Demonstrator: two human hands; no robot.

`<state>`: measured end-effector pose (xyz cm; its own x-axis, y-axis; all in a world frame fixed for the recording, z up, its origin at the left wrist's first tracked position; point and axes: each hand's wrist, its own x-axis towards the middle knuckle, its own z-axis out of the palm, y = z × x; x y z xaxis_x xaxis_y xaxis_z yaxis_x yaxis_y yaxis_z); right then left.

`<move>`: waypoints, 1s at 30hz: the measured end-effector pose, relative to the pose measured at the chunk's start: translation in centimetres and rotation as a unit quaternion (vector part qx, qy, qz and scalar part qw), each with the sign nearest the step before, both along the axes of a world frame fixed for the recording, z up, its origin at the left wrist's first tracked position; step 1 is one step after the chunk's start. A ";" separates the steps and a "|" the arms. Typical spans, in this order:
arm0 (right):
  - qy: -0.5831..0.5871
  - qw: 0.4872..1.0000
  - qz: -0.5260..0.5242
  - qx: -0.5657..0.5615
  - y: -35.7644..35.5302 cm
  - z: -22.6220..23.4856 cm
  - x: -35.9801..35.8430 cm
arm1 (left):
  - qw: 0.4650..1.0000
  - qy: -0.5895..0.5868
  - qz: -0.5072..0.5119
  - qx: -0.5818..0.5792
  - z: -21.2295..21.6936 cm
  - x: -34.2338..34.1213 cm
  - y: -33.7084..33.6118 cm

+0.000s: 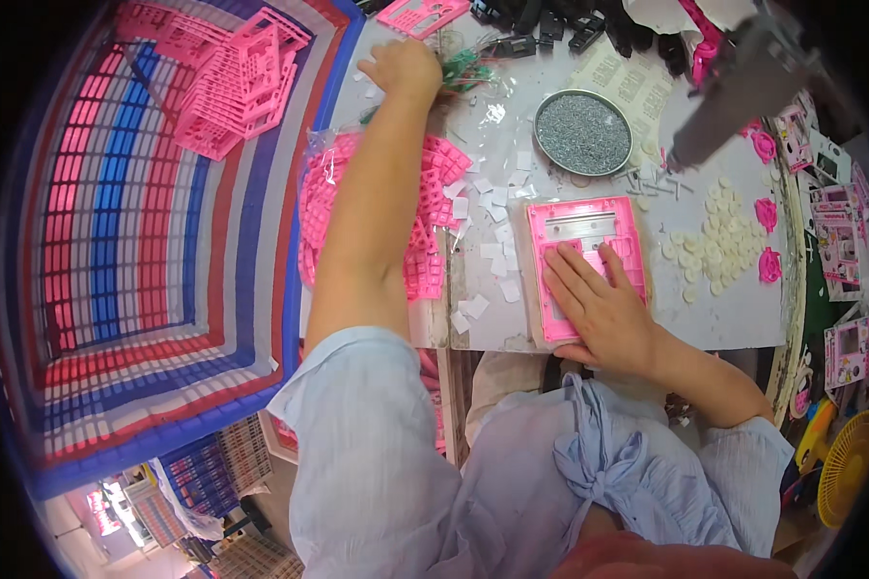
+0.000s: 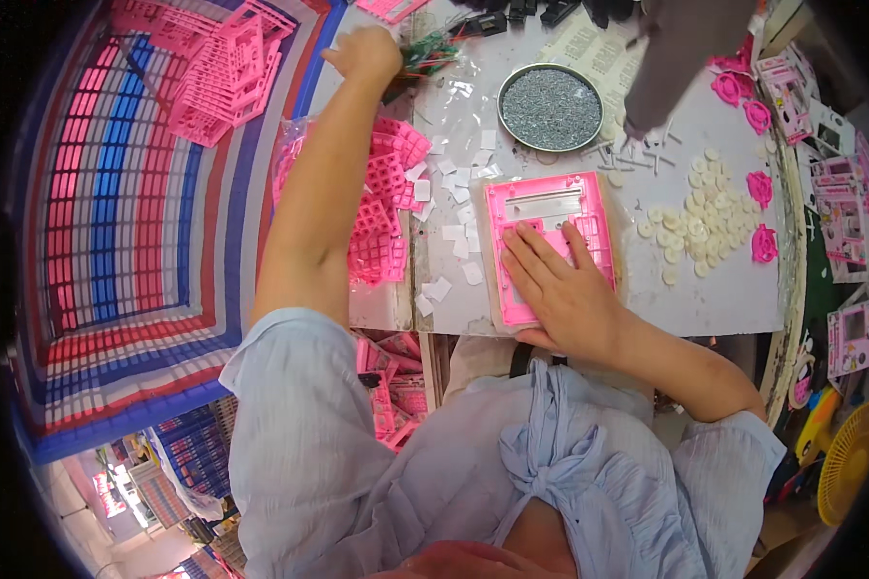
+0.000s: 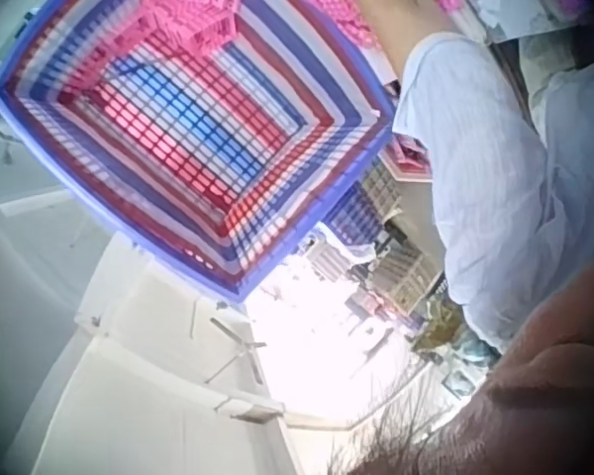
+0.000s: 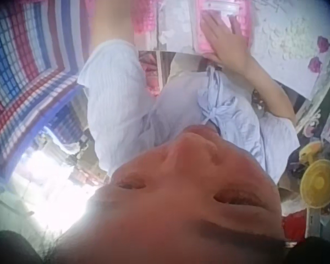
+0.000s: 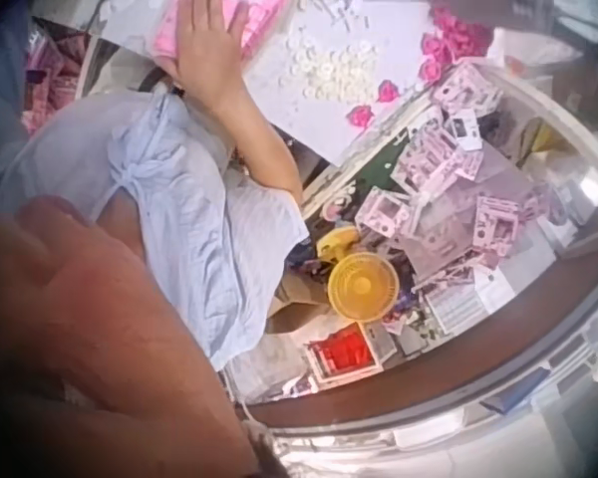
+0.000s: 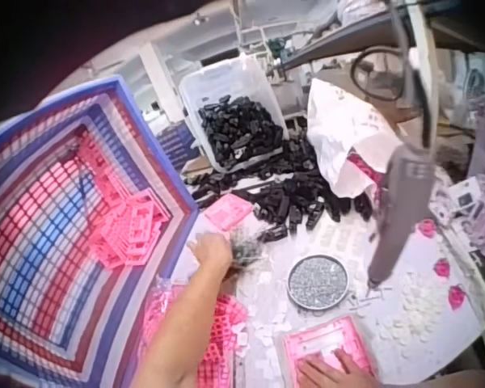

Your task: Assembling a pink plastic toy calculator by installing a circuit board and battery compartment using a glue gun.

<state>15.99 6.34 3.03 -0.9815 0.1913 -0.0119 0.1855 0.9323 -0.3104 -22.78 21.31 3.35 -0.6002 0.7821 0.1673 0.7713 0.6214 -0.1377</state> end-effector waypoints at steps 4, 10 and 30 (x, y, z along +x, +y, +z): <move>0.011 1.000 0.011 -0.013 0.1 -0.1 0.2 | 0.997 -0.038 -0.028 0.053 0.7 0.5 -2.4; 0.252 0.951 0.023 -0.179 3.2 1.1 0.3 | 0.682 -0.299 -0.232 0.625 6.1 2.7 -6.6; 0.192 0.764 -0.110 -0.606 5.4 4.9 -5.0 | 0.550 -0.774 -0.164 0.267 2.8 18.5 -27.9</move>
